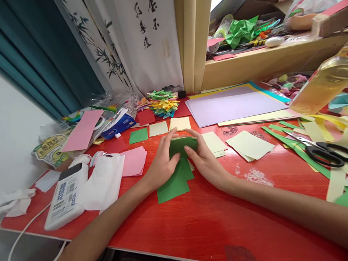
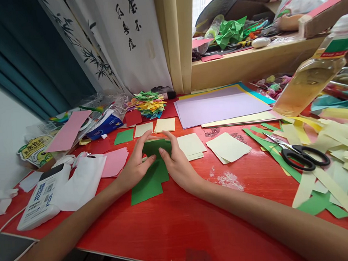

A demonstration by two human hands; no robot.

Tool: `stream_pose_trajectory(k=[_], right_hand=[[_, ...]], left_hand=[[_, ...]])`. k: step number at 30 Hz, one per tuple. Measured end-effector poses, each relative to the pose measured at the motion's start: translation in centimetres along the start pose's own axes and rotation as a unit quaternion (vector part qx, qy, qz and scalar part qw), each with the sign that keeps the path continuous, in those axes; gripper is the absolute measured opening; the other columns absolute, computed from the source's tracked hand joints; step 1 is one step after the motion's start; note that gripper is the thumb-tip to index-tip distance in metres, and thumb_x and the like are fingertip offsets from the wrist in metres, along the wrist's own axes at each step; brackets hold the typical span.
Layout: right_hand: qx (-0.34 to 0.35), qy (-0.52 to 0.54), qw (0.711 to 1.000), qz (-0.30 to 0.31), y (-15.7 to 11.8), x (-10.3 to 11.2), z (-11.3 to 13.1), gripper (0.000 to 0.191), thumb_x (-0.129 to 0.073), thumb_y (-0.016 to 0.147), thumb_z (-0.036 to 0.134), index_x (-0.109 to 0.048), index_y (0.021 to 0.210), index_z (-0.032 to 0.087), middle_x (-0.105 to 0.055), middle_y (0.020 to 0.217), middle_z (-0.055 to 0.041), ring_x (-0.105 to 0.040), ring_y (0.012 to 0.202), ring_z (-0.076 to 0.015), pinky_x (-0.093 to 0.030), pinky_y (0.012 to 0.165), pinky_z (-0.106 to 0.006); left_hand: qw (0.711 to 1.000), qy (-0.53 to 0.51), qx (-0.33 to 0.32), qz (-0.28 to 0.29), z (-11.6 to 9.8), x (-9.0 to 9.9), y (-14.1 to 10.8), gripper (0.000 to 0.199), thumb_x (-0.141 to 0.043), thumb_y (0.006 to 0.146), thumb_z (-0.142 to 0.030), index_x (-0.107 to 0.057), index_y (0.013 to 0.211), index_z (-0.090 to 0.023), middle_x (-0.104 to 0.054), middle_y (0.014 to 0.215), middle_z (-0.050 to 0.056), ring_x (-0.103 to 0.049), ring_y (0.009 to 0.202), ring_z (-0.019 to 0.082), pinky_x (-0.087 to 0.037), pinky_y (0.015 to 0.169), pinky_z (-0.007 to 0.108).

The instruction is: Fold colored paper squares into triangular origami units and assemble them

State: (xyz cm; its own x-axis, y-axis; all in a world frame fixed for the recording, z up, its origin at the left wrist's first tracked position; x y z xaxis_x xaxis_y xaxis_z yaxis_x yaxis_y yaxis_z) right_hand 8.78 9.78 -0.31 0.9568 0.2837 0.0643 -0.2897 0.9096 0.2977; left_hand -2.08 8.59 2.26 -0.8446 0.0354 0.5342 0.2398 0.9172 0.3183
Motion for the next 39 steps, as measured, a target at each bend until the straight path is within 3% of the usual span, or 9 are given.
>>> stream_pose_trajectory(k=[4,9,12,16,19,22,28,39], right_hand=[[-0.001,-0.013,1.000,-0.011,0.0,0.1,-0.1,0.035,-0.036,0.088,0.031,-0.030,0.123,0.030,-0.045,0.117,-0.0048,-0.047,0.103,-0.0178,-0.041,0.089,-0.038],[-0.005,-0.026,1.000,-0.012,0.0,0.1,0.1,0.034,-0.036,0.088,0.030,-0.030,0.122,0.028,-0.045,0.114,-0.0051,-0.046,0.101,-0.0172,-0.041,0.088,-0.036],[-0.015,-0.030,0.999,-0.014,0.0,0.1,0.1,0.033,-0.036,0.088,0.030,-0.031,0.121,0.029,-0.043,0.114,-0.0037,-0.046,0.098,-0.0159,-0.042,0.086,-0.034],[-0.043,0.006,0.999,-0.001,-0.2,0.0,-0.2,0.031,-0.035,0.089,0.032,-0.030,0.119,0.030,-0.047,0.103,-0.0024,-0.050,0.090,-0.0152,-0.046,0.079,-0.032],[-0.037,0.020,0.999,0.004,-0.2,-0.1,-0.1,0.027,-0.035,0.089,0.031,-0.033,0.116,0.030,-0.048,0.094,-0.0013,-0.050,0.093,-0.0158,-0.045,0.080,-0.031],[-0.025,0.022,0.999,0.006,-0.2,-0.1,0.1,0.021,-0.035,0.089,0.030,-0.037,0.110,0.028,-0.049,0.089,-0.0010,-0.048,0.097,-0.0165,-0.045,0.080,-0.031],[-0.028,-0.004,1.000,0.005,-0.2,-0.1,-0.1,0.015,-0.034,0.089,0.031,-0.040,0.102,0.026,-0.051,0.087,-0.0014,-0.047,0.099,-0.0170,-0.043,0.080,-0.031],[-0.024,-0.009,1.000,0.007,-0.1,-0.1,0.1,0.013,-0.034,0.090,0.031,-0.041,0.098,0.024,-0.051,0.097,-0.0021,-0.048,0.093,-0.0153,-0.042,0.078,-0.029]], left_hand=[[0.992,-0.116,0.028,-0.027,0.8,0.4,0.1,0.056,-0.044,0.083,-0.017,-0.020,0.130,-0.035,-0.042,0.124,0.002,-0.042,0.115,0.017,-0.036,0.097,0.037],[0.984,-0.159,0.027,-0.074,1.3,1.3,0.4,0.033,-0.035,0.088,-0.027,-0.037,0.122,-0.029,-0.044,0.124,0.003,-0.045,0.113,0.017,-0.037,0.096,0.035],[0.989,-0.084,-0.011,-0.121,0.7,2.5,0.4,0.028,-0.040,0.087,-0.030,-0.044,0.114,-0.025,-0.048,0.116,0.005,-0.050,0.104,0.016,-0.040,0.091,0.032],[0.969,0.131,-0.109,-0.179,-0.9,4.9,0.0,0.018,-0.054,0.078,-0.027,-0.052,0.094,-0.019,-0.055,0.087,0.003,-0.053,0.080,0.014,-0.044,0.074,0.029],[0.942,0.251,-0.169,-0.147,-1.3,5.5,0.1,0.008,-0.052,0.078,-0.023,-0.053,0.084,-0.018,-0.056,0.074,0.001,-0.052,0.070,0.013,-0.042,0.069,0.030],[0.909,0.332,-0.227,-0.106,-1.5,5.4,0.2,0.007,-0.052,0.077,-0.024,-0.054,0.078,-0.018,-0.060,0.075,0.002,-0.053,0.072,0.015,-0.039,0.069,0.032],[0.868,0.395,-0.294,-0.054,-1.8,4.6,-0.1,0.010,-0.054,0.076,-0.026,-0.055,0.081,-0.017,-0.062,0.078,0.003,-0.055,0.074,0.017,-0.037,0.067,0.032],[0.857,0.405,-0.312,-0.058,-2.1,4.3,-0.2,0.008,-0.045,0.082,-0.015,-0.050,0.088,-0.018,-0.058,0.082,0.005,-0.050,0.075,0.016,-0.040,0.067,0.030]])
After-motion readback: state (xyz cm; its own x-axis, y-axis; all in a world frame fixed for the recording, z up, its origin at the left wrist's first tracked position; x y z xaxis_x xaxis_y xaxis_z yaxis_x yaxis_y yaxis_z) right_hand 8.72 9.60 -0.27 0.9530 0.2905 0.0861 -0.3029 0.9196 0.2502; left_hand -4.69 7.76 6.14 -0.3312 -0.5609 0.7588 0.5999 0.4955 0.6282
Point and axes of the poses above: each hand's wrist, its own y-axis towards the middle knuckle, its own x-axis out of the back of the hand, z = x × y, the point moved 7 cm from there along y, towards the middle knuckle
